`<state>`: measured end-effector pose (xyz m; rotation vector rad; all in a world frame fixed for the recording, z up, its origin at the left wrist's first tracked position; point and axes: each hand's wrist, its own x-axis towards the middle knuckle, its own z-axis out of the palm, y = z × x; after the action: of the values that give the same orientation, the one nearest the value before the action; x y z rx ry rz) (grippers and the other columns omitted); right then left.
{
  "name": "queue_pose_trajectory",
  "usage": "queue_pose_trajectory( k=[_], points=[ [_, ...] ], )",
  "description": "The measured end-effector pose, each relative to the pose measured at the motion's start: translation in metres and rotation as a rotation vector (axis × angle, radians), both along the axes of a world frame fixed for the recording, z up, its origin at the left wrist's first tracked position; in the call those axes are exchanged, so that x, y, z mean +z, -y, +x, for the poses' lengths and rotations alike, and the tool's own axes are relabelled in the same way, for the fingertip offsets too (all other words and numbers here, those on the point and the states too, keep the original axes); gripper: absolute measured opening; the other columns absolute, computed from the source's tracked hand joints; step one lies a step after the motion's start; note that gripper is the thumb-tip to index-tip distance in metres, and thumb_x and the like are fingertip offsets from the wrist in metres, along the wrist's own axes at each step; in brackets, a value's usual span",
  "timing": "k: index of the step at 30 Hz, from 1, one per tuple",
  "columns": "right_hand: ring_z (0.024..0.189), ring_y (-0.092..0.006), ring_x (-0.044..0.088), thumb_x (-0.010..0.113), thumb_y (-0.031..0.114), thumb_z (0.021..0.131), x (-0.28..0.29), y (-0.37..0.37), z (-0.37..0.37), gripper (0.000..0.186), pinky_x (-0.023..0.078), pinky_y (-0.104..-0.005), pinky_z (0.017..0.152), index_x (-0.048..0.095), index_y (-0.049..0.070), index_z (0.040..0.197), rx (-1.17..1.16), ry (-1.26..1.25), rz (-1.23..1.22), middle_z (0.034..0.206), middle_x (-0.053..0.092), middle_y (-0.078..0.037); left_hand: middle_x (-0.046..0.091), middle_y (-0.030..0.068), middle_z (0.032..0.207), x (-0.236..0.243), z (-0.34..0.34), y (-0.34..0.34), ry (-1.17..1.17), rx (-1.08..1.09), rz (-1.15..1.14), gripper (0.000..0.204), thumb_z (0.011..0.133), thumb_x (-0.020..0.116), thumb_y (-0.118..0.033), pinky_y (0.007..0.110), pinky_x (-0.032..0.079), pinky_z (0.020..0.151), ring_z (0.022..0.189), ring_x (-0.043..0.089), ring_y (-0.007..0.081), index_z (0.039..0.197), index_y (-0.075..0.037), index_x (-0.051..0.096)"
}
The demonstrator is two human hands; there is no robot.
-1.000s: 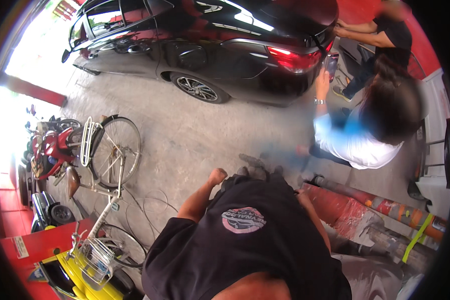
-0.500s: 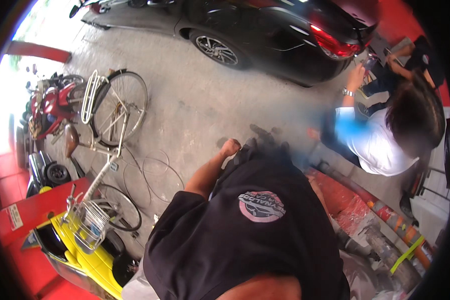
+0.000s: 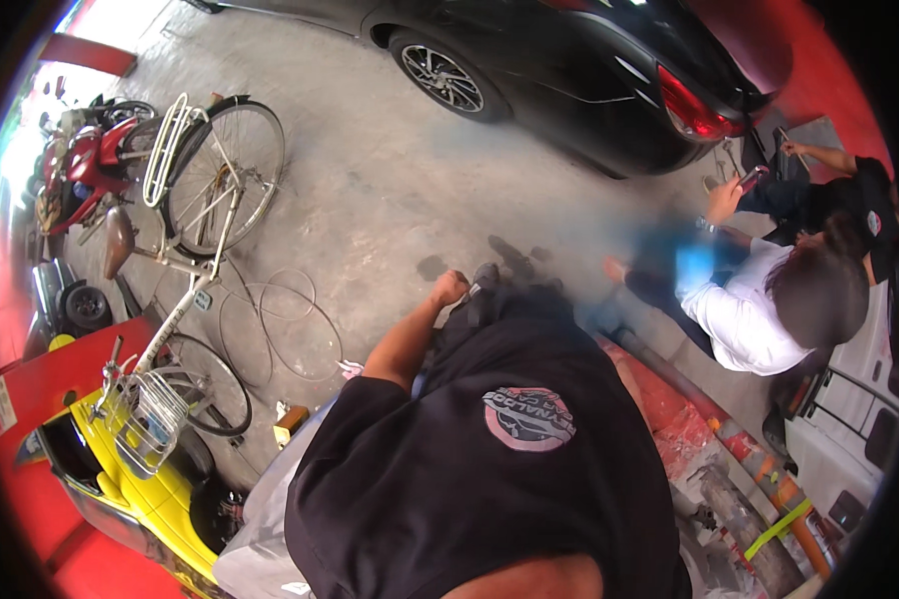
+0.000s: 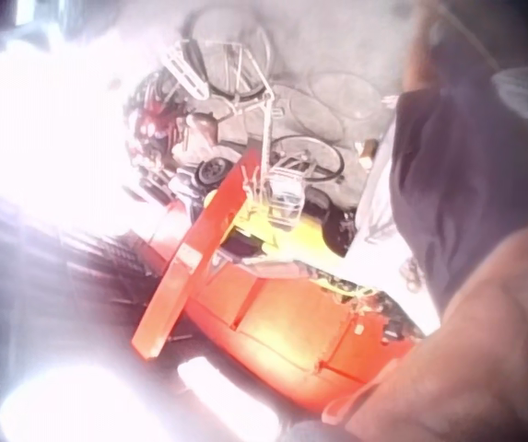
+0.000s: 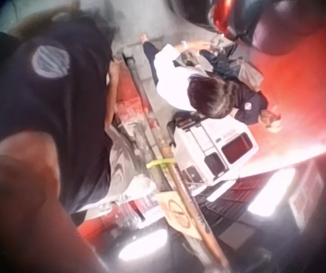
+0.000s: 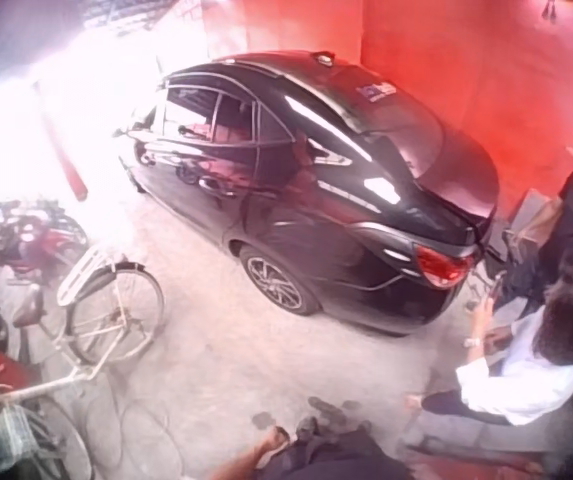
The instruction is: Repairing the rear trunk panel of a car using a hammer and block.
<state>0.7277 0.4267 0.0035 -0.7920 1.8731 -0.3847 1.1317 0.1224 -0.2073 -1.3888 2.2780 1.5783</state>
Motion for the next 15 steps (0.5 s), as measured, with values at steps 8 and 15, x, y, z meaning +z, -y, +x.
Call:
queue_pose_trajectory(
  k=[8,15],
  points=[
    [0.098,-0.0271,0.072,0.06,0.018,0.092,0.004,0.025,0.01,0.035,0.053,-0.0373,0.087,0.072,-0.003,0.116,-0.016,-0.024,-0.019,0.107,0.075,-0.021,0.073,0.0196,0.103,-0.022,0.013,0.008,0.033,-0.309,-0.3,0.021,0.085,0.059,-0.016,0.045,0.057,0.08,0.092,0.071,0.0385,0.093,-0.003,0.072],
    [0.095,-0.0287,0.073,0.06,0.015,0.088,-0.03,-0.008,-0.013,0.035,0.053,-0.0374,0.085,0.074,0.0,0.117,0.028,-0.086,0.026,0.102,0.076,-0.017,0.073,0.0161,0.099,0.022,-0.035,0.018,0.003,-0.111,-0.143,0.019,0.082,0.06,-0.015,0.045,0.057,0.077,0.091,0.071,0.0377,0.092,-0.006,0.074]
  ],
)
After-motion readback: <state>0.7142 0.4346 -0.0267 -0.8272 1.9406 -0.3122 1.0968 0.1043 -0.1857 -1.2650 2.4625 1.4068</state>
